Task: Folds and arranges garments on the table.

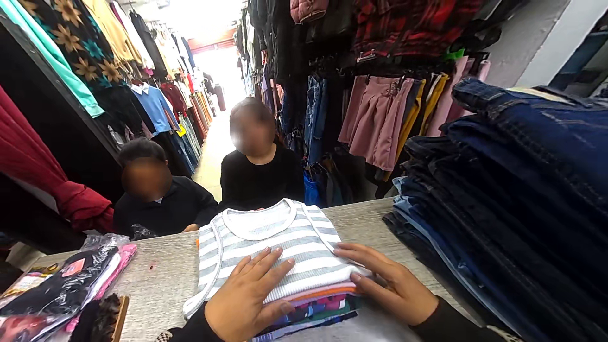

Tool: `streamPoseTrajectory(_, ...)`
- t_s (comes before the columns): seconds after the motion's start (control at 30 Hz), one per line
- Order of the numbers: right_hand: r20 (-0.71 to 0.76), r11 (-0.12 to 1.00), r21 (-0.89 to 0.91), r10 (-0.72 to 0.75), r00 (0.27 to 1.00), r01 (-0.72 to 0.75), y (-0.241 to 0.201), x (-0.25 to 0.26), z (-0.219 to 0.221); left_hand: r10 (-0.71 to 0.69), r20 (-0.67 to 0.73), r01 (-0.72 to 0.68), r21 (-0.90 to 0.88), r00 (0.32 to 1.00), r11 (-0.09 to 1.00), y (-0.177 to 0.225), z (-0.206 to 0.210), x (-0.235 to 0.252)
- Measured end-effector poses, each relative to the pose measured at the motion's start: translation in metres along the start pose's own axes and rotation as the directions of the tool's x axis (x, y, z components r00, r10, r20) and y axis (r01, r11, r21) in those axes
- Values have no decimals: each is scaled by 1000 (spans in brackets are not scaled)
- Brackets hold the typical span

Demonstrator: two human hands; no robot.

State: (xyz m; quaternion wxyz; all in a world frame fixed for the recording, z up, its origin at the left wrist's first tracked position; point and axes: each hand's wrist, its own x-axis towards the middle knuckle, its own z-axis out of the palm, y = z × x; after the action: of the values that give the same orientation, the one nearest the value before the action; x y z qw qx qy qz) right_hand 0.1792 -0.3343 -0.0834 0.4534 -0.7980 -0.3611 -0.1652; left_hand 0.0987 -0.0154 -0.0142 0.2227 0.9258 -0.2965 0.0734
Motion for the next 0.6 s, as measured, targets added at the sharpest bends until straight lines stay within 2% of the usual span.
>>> streamPoseTrajectory(0.1,11,999,-39,16,1000,-16,1,-2,-1,-32,71,35,-47,997,998,-6,-15,-2)
streamPoseTrajectory(0.23,113,998,-61,16,993,-9,0,-4,-1,-129,19,129,-4,992,992,-24,-23,-5)
streamPoseTrajectory(0.3,88,995,-103,-8,996,17,1,-5,-1,-218,-28,219,56,976,974,-32,-18,-2)
streamPoseTrajectory(0.47,60,992,-130,16,998,-8,-2,-3,-5,-312,40,310,47,949,950,-36,-13,1)
streamPoseTrajectory(0.53,41,994,-109,-4,999,8,-10,2,-5,-321,62,317,64,945,946,-32,-18,-1)
streamPoseTrajectory(0.6,-8,990,-95,-104,995,103,-17,11,-1,-235,-38,237,104,971,966,-26,-22,-2)
